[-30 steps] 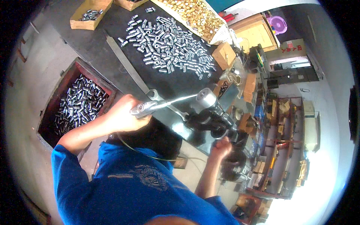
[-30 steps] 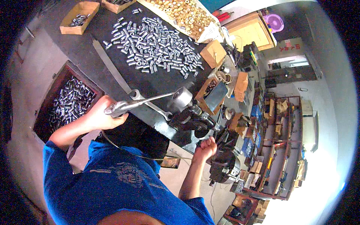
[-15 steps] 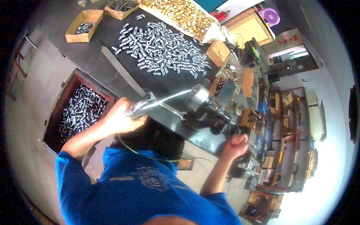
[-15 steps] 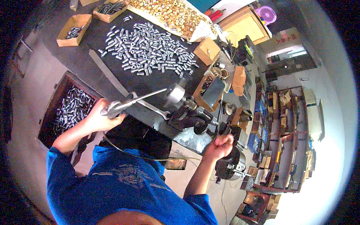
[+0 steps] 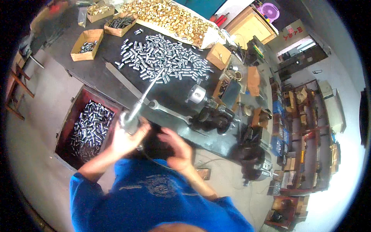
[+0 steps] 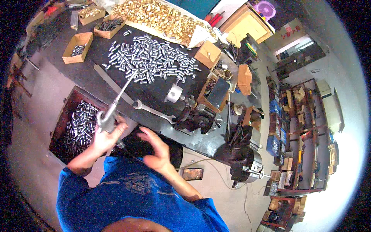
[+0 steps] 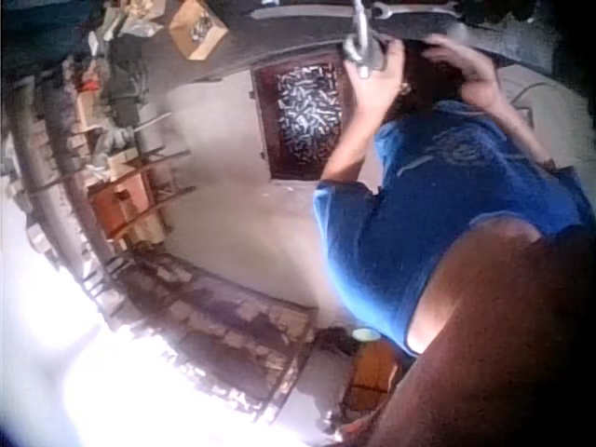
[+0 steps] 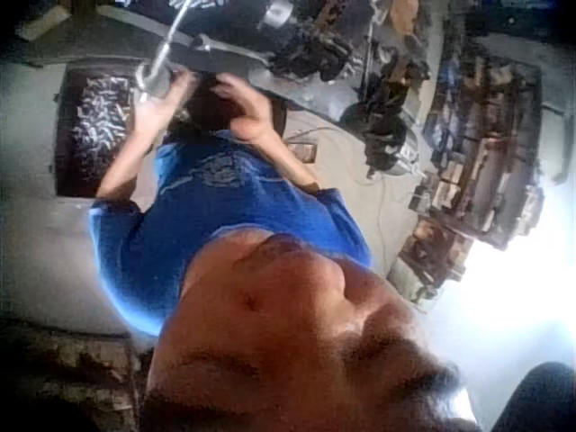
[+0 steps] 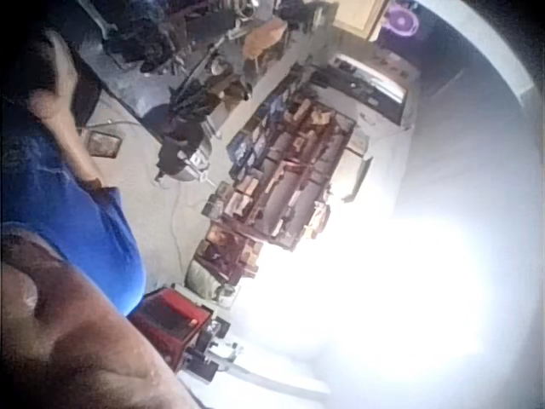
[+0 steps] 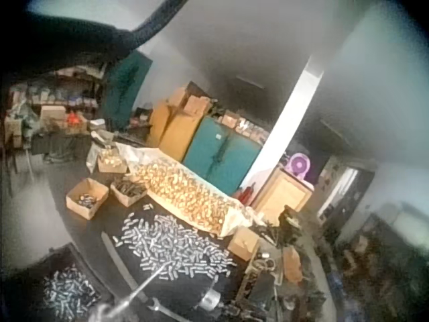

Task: The person operates a manual press machine in a workshop, repeatedly picking up small metal components from a pile on the table, inserting them into the press, and pulling a lever to process them. The person works continuously, moving items from the table to the machine and then to a collection bin below.

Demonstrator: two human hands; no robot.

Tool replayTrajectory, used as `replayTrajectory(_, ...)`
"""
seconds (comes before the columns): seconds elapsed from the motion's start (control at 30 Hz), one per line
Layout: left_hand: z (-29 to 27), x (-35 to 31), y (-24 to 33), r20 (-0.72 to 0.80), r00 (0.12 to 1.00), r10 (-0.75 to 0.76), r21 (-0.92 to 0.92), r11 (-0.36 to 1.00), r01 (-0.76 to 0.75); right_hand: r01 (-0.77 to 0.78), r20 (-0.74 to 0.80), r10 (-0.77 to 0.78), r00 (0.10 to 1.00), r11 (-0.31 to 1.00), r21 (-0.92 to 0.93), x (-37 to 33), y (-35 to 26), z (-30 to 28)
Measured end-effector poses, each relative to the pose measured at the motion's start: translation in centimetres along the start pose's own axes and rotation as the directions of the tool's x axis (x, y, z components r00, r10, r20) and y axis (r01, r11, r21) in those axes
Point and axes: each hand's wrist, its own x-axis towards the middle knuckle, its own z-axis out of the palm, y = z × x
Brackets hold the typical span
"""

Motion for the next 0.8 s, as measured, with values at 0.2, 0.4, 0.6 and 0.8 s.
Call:
replayTrajectory(0.2,1.6,-2.1,-0.1,0.302,0.951,-0.064,0.304,0.952,-0.032,-0.191,0.037,0.19,0.981,0.981,0.029,-0.6,4.0,1.6)
replayTrajectory(0.4,0.3,-4.3,-6.1,0.422,0.658,-0.624,-0.193,0.647,0.737,-0.53,-0.219,0.488,0.845,0.704,-0.473,-7.8,3.7,-2.8)
replayTrajectory(0.6,2.0,-4.5,-9.4,0.421,0.611,-0.671,-0.321,0.519,0.792,-0.487,-0.262,0.426,0.866,0.839,-0.243,-10.7,6.0,-5.5)
replayTrajectory(0.8,1.0,-3.4,-9.5,0.402,0.622,-0.672,-0.205,0.596,0.777,-0.641,-0.124,0.648,0.752,0.762,0.096,-10.1,7.5,-6.5)
